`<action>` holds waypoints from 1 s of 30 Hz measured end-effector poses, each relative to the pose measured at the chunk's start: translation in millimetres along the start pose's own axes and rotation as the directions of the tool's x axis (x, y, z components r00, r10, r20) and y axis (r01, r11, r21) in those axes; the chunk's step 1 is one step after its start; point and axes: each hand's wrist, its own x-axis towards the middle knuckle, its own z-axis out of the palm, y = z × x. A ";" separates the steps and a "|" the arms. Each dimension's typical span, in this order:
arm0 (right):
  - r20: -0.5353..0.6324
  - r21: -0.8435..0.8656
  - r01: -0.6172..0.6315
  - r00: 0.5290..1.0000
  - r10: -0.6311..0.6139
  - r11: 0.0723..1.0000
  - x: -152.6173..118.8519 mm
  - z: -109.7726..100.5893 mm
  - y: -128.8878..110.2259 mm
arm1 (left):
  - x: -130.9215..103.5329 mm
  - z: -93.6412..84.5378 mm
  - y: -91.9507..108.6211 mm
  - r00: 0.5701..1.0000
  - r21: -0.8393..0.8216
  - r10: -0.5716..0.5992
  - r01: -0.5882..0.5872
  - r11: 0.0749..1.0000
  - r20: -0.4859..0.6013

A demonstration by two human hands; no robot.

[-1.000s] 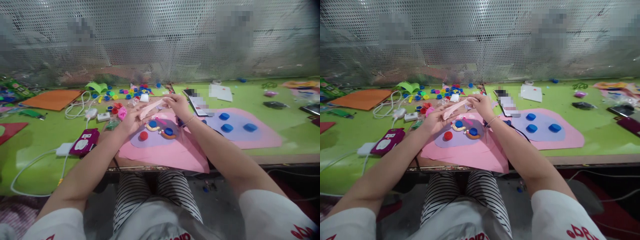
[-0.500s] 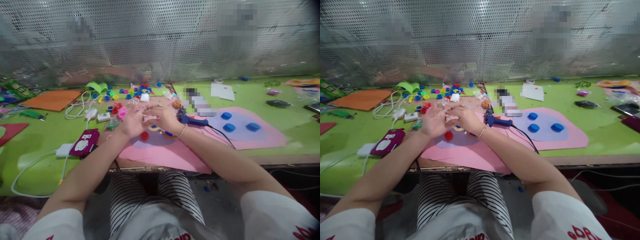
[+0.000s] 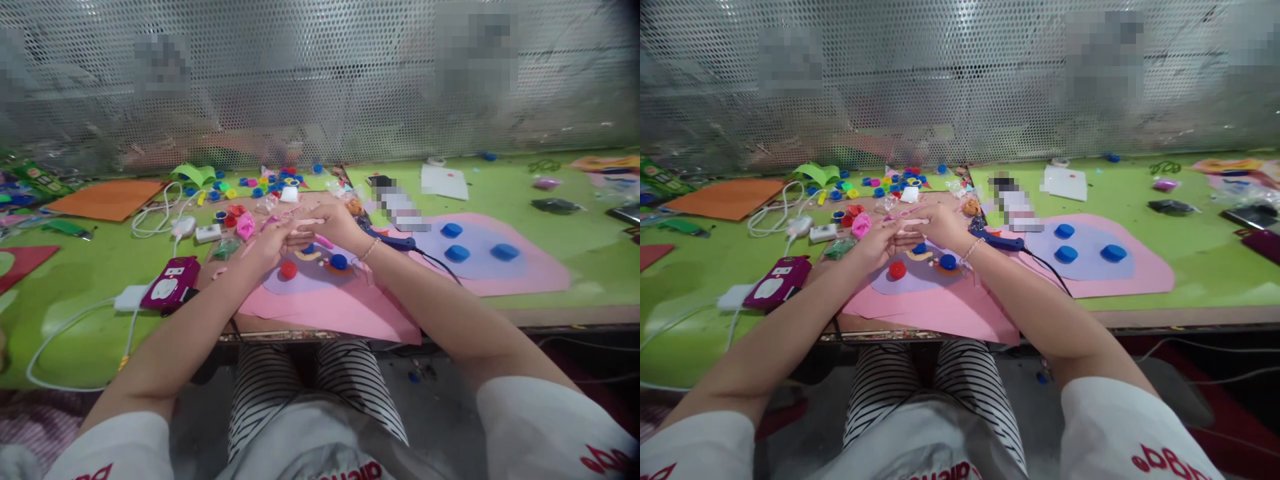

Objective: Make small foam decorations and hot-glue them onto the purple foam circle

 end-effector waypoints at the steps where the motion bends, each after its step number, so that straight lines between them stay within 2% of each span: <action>1: -0.018 0.012 -0.025 1.000 0.025 1.000 1.3 -5.4 4.5 | 0.7 -0.9 2.3 0.999 -0.010 -0.004 0.004 1.000 -0.038; 3: -0.103 0.031 -0.104 0.989 0.107 0.994 3.7 -18.4 16.0 | 2.7 -4.2 5.7 0.992 -0.034 0.023 -0.028 0.999 -0.125; 5: -0.246 0.075 -0.248 0.934 0.259 0.966 5.9 -31.2 27.6 | 4.7 -7.7 7.4 0.980 -0.079 0.068 -0.084 0.993 -0.185; 7: -0.324 0.166 -0.305 0.882 0.344 0.938 7.0 -38.9 33.4 | 5.5 -10.0 8.6 0.981 -0.154 0.084 -0.112 0.982 -0.176; 9: -0.336 0.173 -0.238 0.898 0.284 0.956 6.3 -37.9 29.1 | 4.2 -10.6 10.0 0.994 -0.248 0.053 -0.074 0.966 -0.091; 10: -0.323 0.140 -0.168 0.924 0.205 0.976 5.1 -34.1 23.1 | 2.7 -10.3 10.7 0.999 -0.288 0.030 -0.037 0.957 -0.029; 12: -0.189 0.077 -0.004 0.982 0.018 0.997 1.1 -21.8 5.9 | -1.3 -9.1 10.9 0.996 -0.328 -0.011 0.041 0.944 0.094; 13: -0.092 0.044 0.054 0.994 -0.050 0.998 -1.3 -14.7 -3.4 | -3.4 -8.3 10.0 0.989 -0.328 -0.022 0.068 0.942 0.143; 15: 0.004 -0.058 0.114 0.993 -0.114 0.992 -6.2 -1.9 -19.1 | -6.8 -6.9 5.4 0.980 -0.299 -0.017 0.078 0.951 0.201; 17: 0.106 -0.100 0.115 0.989 -0.104 0.988 -10.0 5.8 -27.5 | -8.6 -5.8 -1.7 0.975 -0.224 0.021 0.030 0.974 0.221; 20: 0.199 -0.081 0.042 0.980 -0.025 0.996 -12.1 7.6 -28.0 | -8.9 -3.9 -10.8 0.966 -0.043 0.085 -0.077 0.996 0.245; 23: 0.185 -0.038 -0.021 0.982 0.027 0.999 -10.3 5.3 -25.2 | -8.1 -1.9 -12.2 0.953 0.041 0.096 -0.112 0.993 0.287; 30: 0.117 0.015 -0.090 0.989 0.088 0.996 -4.2 10.2 -20.9 | -2.4 -4.9 -13.0 0.959 0.020 0.061 -0.070 0.997 0.277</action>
